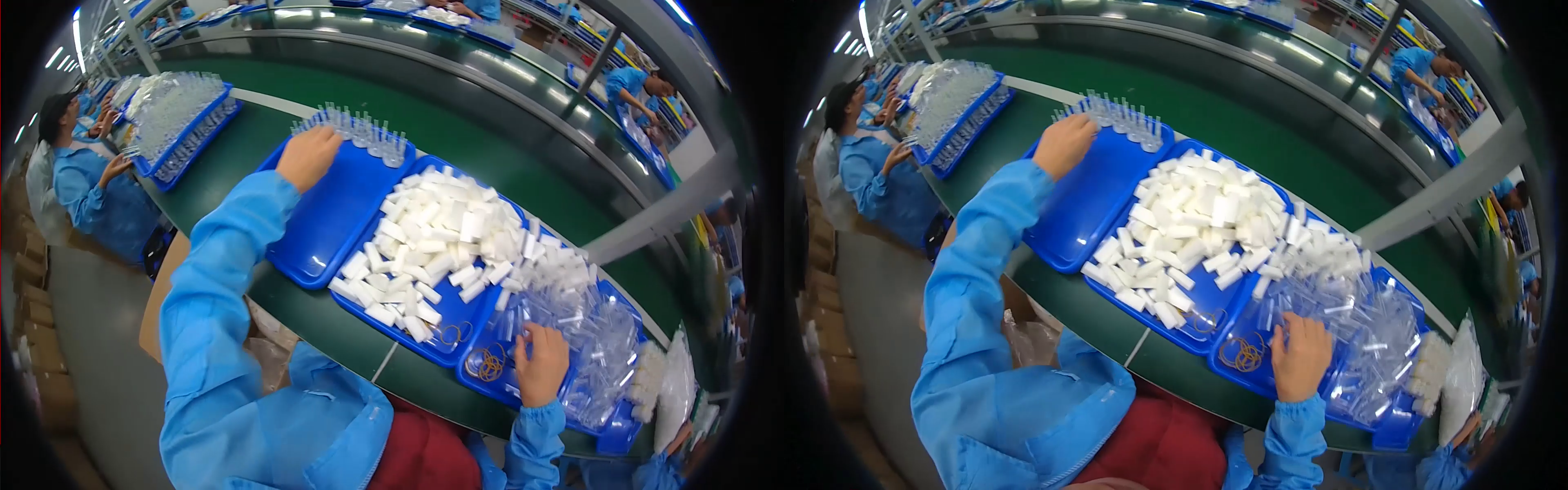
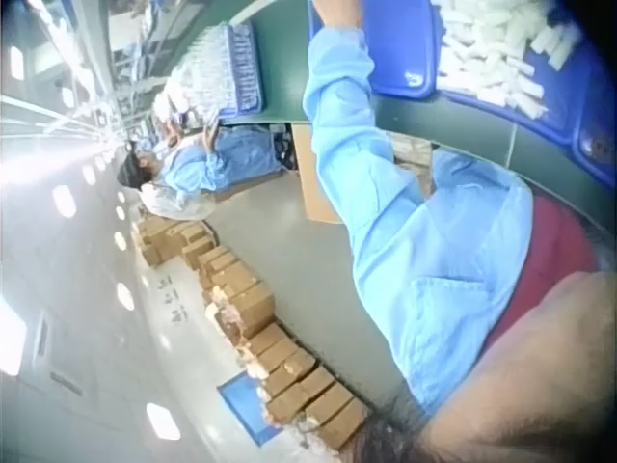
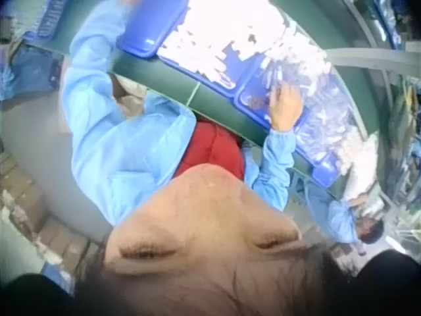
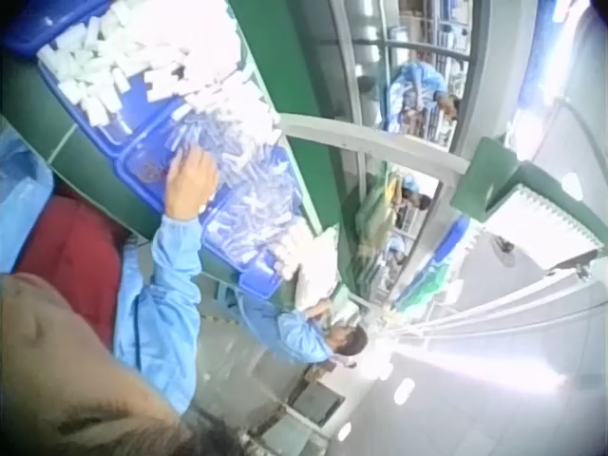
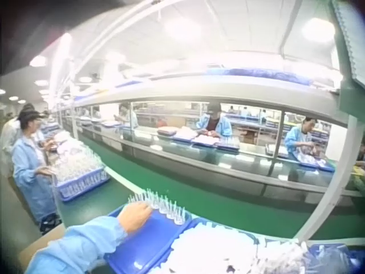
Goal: The person assembles small plastic components by hand, securing them with rubber bands.
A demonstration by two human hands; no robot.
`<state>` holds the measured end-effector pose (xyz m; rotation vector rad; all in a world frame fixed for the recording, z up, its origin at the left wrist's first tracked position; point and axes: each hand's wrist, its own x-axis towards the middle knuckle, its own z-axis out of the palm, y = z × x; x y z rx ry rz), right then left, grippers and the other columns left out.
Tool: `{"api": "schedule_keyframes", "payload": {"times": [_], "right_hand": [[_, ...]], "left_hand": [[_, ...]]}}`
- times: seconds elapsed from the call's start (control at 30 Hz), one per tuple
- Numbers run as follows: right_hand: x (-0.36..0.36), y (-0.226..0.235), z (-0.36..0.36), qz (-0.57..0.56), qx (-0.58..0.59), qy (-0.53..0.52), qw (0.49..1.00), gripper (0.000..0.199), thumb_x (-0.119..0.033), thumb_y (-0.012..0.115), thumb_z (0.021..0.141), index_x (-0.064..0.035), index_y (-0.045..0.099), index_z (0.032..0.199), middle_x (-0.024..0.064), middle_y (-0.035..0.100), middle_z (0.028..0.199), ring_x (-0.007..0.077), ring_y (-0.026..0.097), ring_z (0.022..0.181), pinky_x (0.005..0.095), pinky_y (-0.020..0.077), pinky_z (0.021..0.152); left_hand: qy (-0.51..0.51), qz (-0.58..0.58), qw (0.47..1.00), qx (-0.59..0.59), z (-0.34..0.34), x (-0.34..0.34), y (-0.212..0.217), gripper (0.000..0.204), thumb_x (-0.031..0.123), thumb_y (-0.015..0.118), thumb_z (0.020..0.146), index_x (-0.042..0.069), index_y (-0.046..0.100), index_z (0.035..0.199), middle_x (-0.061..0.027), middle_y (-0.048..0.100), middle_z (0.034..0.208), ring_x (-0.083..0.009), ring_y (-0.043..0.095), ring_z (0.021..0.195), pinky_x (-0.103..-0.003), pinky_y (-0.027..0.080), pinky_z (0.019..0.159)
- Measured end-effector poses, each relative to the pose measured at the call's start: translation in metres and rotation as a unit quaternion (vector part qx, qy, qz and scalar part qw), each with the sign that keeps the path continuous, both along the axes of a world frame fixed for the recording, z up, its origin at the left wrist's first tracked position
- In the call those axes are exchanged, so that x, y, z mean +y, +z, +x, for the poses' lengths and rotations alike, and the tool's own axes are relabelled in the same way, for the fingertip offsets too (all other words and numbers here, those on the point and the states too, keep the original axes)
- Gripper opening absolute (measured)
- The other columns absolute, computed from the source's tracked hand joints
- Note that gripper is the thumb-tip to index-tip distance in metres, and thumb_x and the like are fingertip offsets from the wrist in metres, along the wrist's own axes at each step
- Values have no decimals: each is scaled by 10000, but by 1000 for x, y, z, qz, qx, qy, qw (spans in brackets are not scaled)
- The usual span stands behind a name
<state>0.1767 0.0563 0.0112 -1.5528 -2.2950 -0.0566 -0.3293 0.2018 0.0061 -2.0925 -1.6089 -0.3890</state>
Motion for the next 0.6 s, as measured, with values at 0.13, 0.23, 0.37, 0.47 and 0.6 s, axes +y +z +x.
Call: {"api": "schedule_keyframes", "payload": {"times": [0.13,0.23,0.37,0.47,0.6], "right_hand": [[-19,8,2,15,34,-18,999,246,-81,734,794,-67,654,1026,88,611,843,282,576,833,408,422,761],[-29,4,5,-8,56,-2,998,241,-59,730,811,-45,656,1039,98,616,860,268,588,806,384,442,756],[-29,29,-10,5,43,34,998,145,-120,722,864,-59,703,995,118,681,832,294,646,757,400,512,698],[-31,19,1,-37,121,16,992,185,-45,714,833,-25,670,1011,110,642,853,278,588,768,395,441,718],[0,28,-23,-30,109,105,988,215,-29,738,811,-39,691,1021,126,669,889,310,613,803,396,465,735]], "left_hand": [[12,-1,999,51,2,53,-18,220,99,603,825,47,627,1037,-153,647,1045,-331,657,956,-429,556,804],[-33,18,997,73,14,55,-32,233,87,598,835,46,601,1064,-159,619,1080,-322,627,1025,-398,520,862],[10,-11,1000,18,25,9,-20,224,112,651,815,77,603,1031,-121,622,976,-305,646,952,-417,529,786],[16,-126,974,-189,49,-22,-5,228,151,670,811,117,630,1033,-105,646,1034,-305,651,969,-417,538,801],[35,-95,970,-221,37,-52,-5,264,98,661,800,145,634,1058,-123,668,1057,-350,658,987,-439,541,819]]}}
